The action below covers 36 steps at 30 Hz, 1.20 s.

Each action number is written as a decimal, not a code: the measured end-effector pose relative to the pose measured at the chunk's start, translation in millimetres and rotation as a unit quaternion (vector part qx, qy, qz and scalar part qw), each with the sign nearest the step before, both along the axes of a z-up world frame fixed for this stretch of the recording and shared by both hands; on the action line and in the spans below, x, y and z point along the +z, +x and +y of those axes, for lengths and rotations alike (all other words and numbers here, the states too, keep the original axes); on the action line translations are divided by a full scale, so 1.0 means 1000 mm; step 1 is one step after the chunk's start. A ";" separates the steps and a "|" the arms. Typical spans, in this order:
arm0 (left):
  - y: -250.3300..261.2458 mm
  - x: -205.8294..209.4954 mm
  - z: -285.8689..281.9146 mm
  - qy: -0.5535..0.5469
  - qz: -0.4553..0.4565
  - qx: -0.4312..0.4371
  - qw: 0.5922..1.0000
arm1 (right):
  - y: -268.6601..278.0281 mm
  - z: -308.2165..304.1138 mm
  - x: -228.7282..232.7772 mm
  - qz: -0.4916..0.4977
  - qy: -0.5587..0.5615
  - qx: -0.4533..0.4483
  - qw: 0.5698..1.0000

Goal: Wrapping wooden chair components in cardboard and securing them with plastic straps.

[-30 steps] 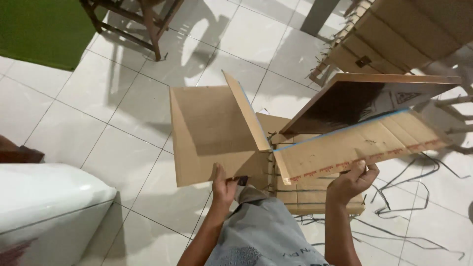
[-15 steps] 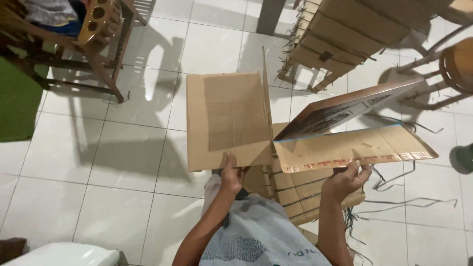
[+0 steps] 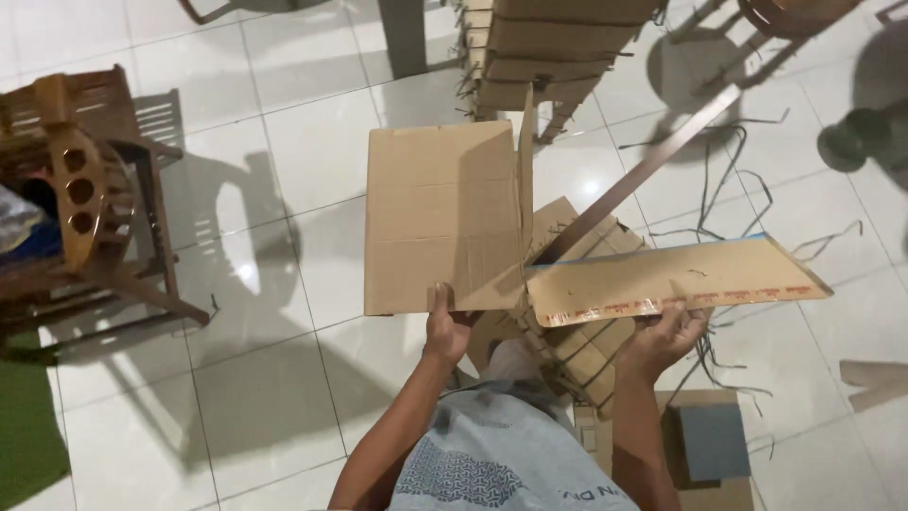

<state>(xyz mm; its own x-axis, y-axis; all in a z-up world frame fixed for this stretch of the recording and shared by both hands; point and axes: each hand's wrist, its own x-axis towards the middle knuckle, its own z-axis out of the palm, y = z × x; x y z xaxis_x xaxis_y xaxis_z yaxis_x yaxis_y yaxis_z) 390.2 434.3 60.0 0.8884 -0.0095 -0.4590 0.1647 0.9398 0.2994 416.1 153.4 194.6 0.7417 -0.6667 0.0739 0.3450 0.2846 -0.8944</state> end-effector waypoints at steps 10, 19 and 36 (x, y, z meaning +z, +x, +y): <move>0.076 0.031 -0.023 -0.041 0.021 -0.055 0.997 | 0.044 -0.031 -0.016 0.095 -0.183 -0.064 0.976; 0.140 0.057 -0.040 -0.041 -0.010 -0.008 0.999 | 0.098 -0.029 0.012 0.090 -0.199 0.029 0.975; 0.206 0.037 -0.095 -0.116 -0.041 -0.171 0.978 | 0.095 0.013 -0.044 0.302 -0.101 0.338 0.886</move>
<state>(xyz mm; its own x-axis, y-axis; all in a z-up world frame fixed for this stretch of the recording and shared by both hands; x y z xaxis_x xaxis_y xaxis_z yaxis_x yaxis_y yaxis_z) 595.9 339.3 96.6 0.8486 -0.4080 -0.3367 0.4659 0.8779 0.1105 511.2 166.5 151.0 0.9115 -0.0734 -0.4047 -0.4013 0.0566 -0.9142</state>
